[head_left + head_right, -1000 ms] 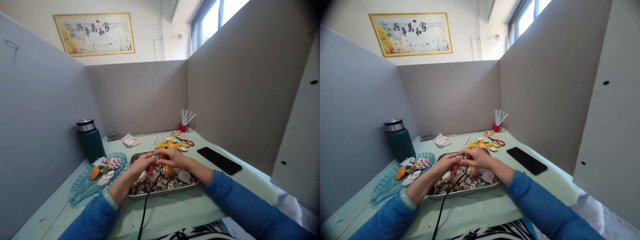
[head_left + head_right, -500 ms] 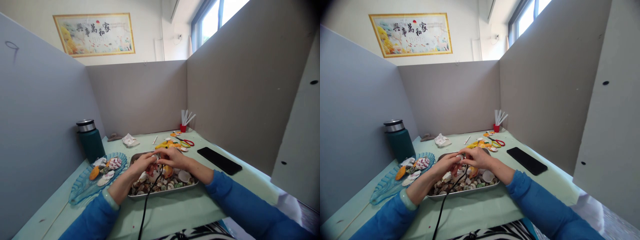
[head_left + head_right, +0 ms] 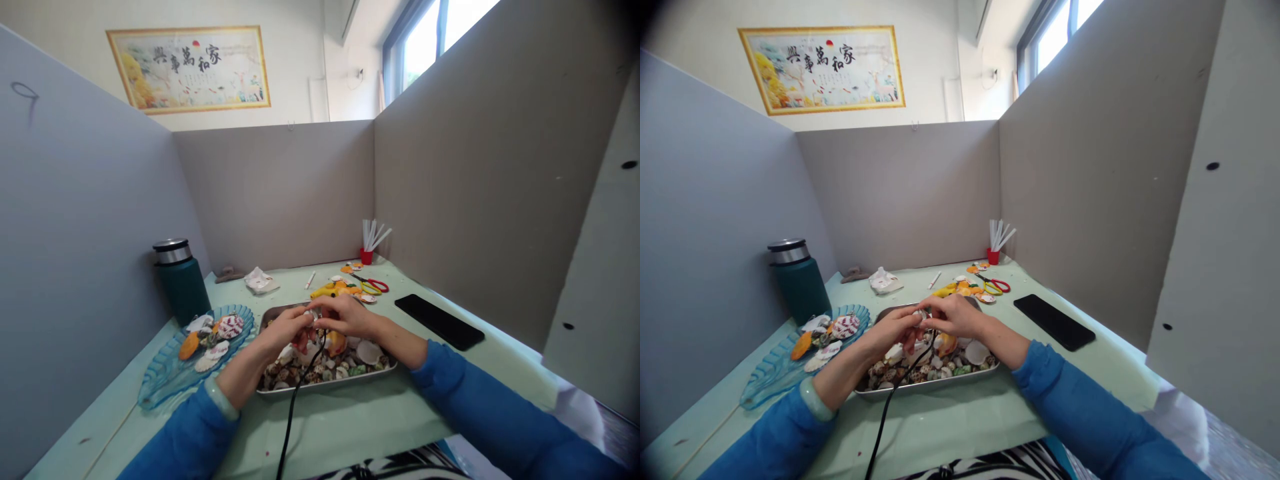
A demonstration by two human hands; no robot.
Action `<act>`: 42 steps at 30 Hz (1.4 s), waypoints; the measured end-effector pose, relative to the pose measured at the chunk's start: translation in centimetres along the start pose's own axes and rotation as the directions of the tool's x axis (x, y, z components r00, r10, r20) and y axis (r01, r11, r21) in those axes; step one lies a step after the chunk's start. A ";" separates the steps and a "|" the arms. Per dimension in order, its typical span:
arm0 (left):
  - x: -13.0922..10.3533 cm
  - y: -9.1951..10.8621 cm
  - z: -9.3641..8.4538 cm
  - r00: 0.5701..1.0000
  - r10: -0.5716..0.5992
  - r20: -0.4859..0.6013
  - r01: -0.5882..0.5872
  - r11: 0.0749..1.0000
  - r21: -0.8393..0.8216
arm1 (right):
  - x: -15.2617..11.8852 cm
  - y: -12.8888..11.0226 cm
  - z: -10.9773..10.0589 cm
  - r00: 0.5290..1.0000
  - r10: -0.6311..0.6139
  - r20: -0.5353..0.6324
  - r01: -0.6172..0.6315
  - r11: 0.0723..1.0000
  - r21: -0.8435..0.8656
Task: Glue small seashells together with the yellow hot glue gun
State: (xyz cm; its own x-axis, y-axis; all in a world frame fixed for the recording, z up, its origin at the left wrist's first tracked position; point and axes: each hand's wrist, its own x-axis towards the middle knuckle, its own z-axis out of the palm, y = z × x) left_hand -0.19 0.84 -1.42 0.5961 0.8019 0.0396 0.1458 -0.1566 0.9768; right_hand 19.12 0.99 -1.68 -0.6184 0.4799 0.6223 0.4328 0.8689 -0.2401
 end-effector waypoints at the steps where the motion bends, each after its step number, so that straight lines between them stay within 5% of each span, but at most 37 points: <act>1: 0.0 -0.1 0.0 1.000 0.003 -0.001 -0.003 1.000 0.001 | 0.0 0.0 0.0 1.000 0.001 0.000 -0.001 1.000 -0.001; 42: 0.1 -0.1 0.1 1.000 -0.011 -0.005 0.011 1.000 -0.021 | 0.0 -0.1 0.0 1.000 0.000 0.002 0.000 1.000 -0.006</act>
State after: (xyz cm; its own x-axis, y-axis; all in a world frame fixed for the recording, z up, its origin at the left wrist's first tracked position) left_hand -0.12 0.87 -1.50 0.5902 0.8067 0.0303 0.1354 -0.1360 0.9814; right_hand 19.10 0.90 -1.61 -0.6195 0.4801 0.6211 0.4369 0.8682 -0.2352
